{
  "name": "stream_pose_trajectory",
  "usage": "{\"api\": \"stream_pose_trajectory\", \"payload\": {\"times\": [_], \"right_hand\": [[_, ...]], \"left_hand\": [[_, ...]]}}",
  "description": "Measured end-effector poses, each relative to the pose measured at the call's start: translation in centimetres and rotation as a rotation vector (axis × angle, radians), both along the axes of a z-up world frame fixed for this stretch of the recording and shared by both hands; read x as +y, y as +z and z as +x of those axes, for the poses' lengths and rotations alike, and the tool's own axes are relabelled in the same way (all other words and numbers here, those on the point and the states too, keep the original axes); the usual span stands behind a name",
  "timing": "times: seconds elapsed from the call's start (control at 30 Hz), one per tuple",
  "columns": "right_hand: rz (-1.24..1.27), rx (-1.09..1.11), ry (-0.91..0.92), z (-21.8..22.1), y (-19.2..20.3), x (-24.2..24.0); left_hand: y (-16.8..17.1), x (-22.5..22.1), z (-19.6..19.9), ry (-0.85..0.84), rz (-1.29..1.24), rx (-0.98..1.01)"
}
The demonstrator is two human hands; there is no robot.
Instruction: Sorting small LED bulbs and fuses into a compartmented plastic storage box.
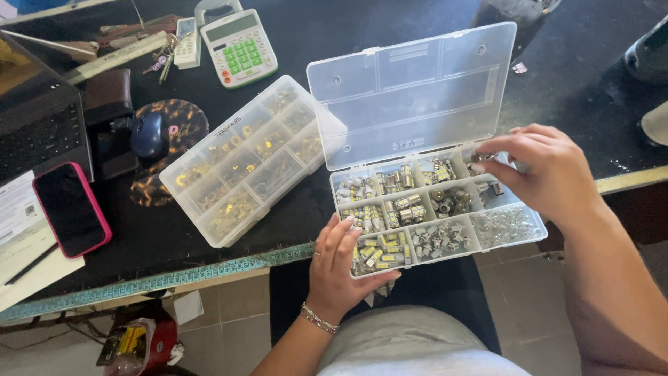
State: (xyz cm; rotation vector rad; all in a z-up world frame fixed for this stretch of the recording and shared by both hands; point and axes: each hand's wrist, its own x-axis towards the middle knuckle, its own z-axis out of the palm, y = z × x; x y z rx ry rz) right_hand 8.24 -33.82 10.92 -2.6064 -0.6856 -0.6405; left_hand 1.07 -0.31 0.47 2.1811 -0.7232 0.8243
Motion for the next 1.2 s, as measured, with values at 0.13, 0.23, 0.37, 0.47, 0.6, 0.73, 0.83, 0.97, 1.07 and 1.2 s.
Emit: {"api": "stream_pose_trajectory", "payload": {"times": [0.13, 0.23, 0.37, 0.47, 0.6, 0.73, 0.83, 0.97, 1.07, 1.2], "right_hand": [[0.115, 0.183, 0.162, -1.3, 0.6, 2.1], [0.007, 0.194, 0.280, -1.2, 0.0, 3.3], [0.058, 0.236, 0.208, -0.5, -1.2, 0.5], [0.053, 0.196, -0.027, 0.4, -2.0, -3.0], [-0.055, 0.213, -0.164, 1.5, -2.3, -4.5], [-0.141, 0.071, -0.171, 1.6, -2.4, -3.4], [-0.228, 0.312, -0.385, 1.6, -1.3, -2.1], [-0.288, 0.451, -0.458, 2.0, -0.5, -1.4], [-0.235, 0.336, -0.422, 1.2, -1.0, -1.4], [0.027, 0.065, -0.218, -1.2, -0.5, -0.3]], "left_hand": [[0.0, 0.0, 0.0, 0.006, 0.013, -0.010], [0.2, 0.0, 0.0, -0.011, 0.007, -0.003], [0.1, 0.0, 0.1, -0.009, 0.000, 0.000], [-0.2, 0.1, 0.0, -0.009, -0.004, 0.006], [-0.3, 0.1, 0.0, -0.009, -0.005, 0.019], [-0.3, 0.1, -0.1, 0.011, 0.008, 0.018], [-0.1, 0.1, -0.3, 0.000, 0.001, 0.042], [1.5, 0.5, -0.4, -0.045, 0.032, 0.163], [2.9, 1.1, -0.4, -0.073, 0.056, 0.222], [4.8, 0.6, 0.2, -0.073, 0.047, 0.208]]}}
